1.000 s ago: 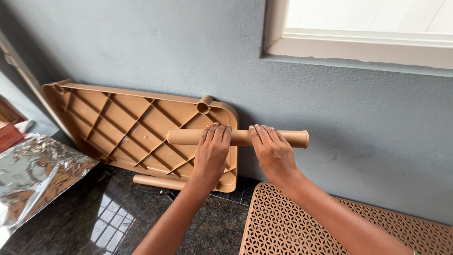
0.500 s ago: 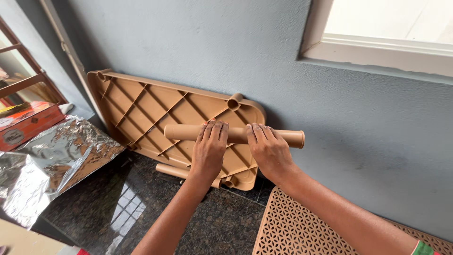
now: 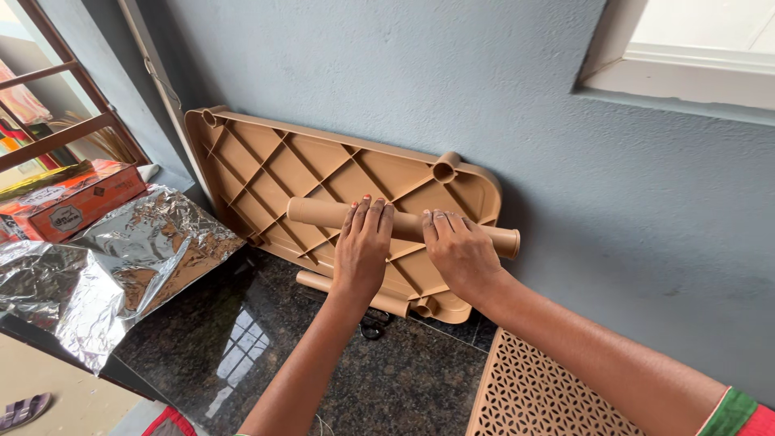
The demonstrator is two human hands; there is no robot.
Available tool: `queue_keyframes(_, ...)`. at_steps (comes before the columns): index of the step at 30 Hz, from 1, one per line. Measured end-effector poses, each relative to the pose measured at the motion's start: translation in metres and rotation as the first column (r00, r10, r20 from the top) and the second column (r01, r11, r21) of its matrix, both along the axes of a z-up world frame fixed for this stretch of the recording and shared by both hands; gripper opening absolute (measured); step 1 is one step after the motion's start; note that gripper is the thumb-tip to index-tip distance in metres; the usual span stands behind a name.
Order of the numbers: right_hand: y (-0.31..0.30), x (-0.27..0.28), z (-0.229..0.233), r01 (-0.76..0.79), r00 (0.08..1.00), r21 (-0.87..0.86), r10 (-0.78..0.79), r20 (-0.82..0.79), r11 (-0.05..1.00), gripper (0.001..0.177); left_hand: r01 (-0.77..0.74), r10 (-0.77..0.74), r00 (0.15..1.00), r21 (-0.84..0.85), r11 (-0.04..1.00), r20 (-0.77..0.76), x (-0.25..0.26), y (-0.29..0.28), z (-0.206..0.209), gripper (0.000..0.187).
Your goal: The person disassembles a small plastic table on a dark countertop, pulling each cylindrical leg out of the tabletop sockets by hand. They set the detached tabletop aside and stack the removed legs together on the counter.
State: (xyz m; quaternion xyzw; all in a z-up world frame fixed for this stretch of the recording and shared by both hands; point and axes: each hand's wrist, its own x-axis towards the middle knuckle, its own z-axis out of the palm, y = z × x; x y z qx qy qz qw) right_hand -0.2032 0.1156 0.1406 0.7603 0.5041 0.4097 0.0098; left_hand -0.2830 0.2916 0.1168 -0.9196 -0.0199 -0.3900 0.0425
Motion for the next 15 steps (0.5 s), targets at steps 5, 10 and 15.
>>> queue_keyframes(5,0.028,0.003,-0.011,0.017,1.0,-0.064,-0.018,-0.006,0.998,0.042,-0.034,0.034,0.999,-0.004,0.999,-0.021,0.006,0.028,-0.016,0.052)
queue_keyframes(10,0.056,0.011,-0.032,-0.024,0.998,-0.07,0.02,-0.061,0.997,0.043,-0.046,0.045,0.999,-0.043,0.998,-0.017,0.013,0.053,-0.042,0.051)
queue_keyframes(15,0.084,0.023,-0.06,-0.035,0.992,-0.13,0.019,-0.121,0.991,0.043,-0.061,0.056,0.997,-0.105,0.993,-0.051,0.019,0.074,-0.07,0.058)
